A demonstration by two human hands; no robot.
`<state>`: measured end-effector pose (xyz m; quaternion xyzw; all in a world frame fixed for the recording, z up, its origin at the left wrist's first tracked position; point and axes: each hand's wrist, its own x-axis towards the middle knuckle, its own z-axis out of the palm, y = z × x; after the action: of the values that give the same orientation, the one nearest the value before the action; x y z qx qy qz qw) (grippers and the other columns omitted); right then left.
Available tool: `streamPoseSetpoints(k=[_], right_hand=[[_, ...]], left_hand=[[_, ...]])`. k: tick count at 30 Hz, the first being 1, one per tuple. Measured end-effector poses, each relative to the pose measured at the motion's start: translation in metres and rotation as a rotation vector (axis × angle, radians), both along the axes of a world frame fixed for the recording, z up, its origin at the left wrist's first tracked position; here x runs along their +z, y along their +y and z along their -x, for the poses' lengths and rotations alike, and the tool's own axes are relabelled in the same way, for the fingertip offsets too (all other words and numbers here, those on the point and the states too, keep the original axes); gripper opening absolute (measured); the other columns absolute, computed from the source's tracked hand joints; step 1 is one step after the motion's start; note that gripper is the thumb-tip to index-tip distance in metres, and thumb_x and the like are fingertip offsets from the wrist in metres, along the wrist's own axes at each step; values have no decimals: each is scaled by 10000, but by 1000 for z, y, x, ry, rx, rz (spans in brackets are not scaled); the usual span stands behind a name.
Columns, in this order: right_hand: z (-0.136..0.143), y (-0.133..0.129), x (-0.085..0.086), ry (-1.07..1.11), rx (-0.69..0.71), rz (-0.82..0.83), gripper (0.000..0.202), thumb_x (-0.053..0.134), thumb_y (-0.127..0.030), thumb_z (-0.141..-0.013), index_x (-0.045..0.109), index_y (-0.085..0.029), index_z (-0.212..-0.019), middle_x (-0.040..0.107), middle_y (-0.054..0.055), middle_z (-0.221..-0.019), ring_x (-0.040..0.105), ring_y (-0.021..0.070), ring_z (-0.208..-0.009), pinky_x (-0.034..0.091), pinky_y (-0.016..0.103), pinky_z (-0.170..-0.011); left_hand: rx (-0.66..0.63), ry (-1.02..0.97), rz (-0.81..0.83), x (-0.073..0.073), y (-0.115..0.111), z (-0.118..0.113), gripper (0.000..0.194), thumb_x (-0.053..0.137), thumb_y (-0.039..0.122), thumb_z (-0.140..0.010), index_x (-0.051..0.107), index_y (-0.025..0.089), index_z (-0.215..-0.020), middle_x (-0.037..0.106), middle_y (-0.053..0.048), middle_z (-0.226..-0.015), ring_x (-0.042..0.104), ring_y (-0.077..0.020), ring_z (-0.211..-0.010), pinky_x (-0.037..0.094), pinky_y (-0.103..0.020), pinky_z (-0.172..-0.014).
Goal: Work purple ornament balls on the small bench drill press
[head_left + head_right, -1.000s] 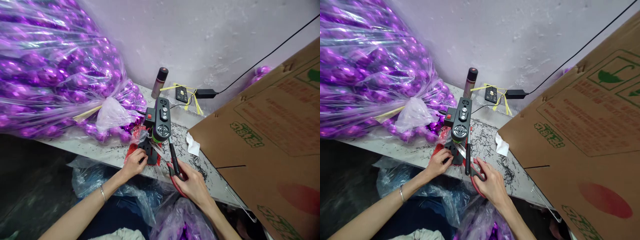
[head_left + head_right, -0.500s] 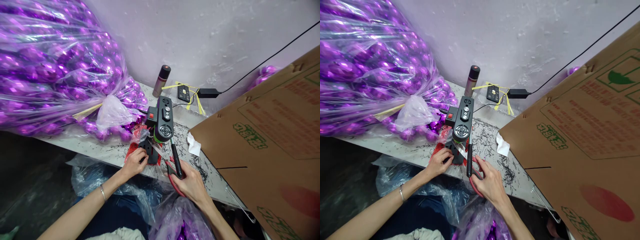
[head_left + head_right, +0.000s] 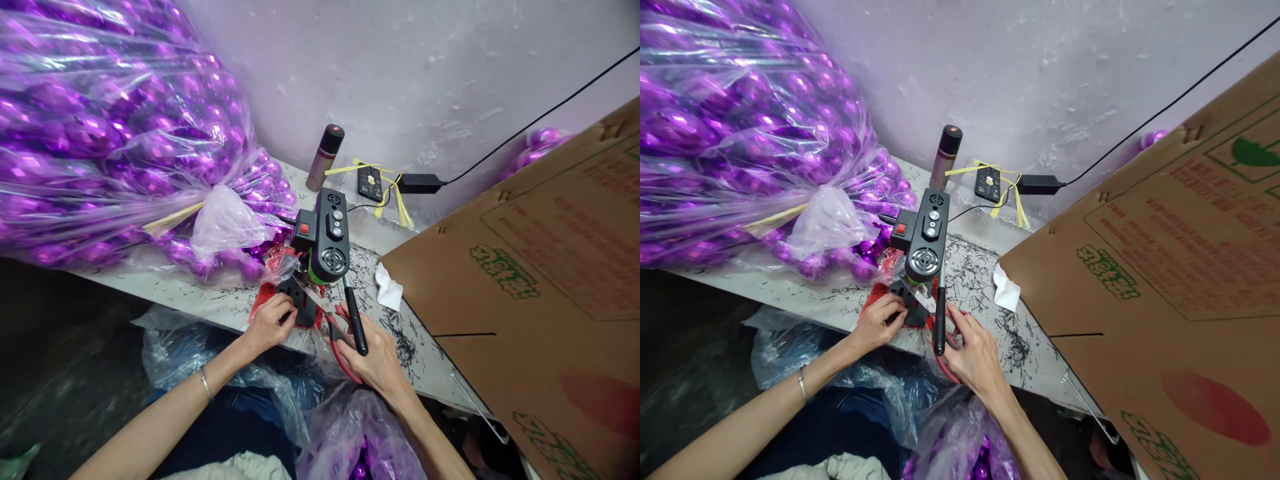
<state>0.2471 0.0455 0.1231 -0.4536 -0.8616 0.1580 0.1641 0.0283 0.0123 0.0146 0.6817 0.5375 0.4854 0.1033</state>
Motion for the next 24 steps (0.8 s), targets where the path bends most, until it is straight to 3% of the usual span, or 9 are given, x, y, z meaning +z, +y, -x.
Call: streamPoseSetpoints(k=[7,14,20,24], right_hand=[[-9,0,8,-39,78,-73,428,528,-309,-886,631,-120,-1257,747,124,-1046,737,225,-887,606,297,-739],[-25,-10,11,-23,105,-69,391,508,-325,-932,649,-117,-1230,768,106,-942,743,175,-715,593,227,-616],[1,-18,8,-64,-37,-63,456,538,-290,-868,605,-174,-1304,758,90,-927,722,199,-693,593,279,-598],[4,-22,4,-50,-57,-91,471,537,-287,-866,587,-183,-1323,747,88,-931,717,209,-738,599,302,-653]], left_hand=[[5,-2,-5,-1,0,-1,152,507,144,-902,601,173,-788,643,-59,-849,634,-146,-780,524,-261,-706],[10,-37,29,-1,-1,-4,162,495,152,-913,596,177,-788,640,-52,-841,624,-139,-776,523,-258,-703],[-5,-41,67,1,-2,-3,166,499,158,-911,599,177,-781,649,-61,-845,628,-151,-781,526,-271,-705],[-4,-33,59,2,-1,-2,162,500,154,-906,603,181,-785,650,-61,-850,634,-152,-789,527,-270,-713]])
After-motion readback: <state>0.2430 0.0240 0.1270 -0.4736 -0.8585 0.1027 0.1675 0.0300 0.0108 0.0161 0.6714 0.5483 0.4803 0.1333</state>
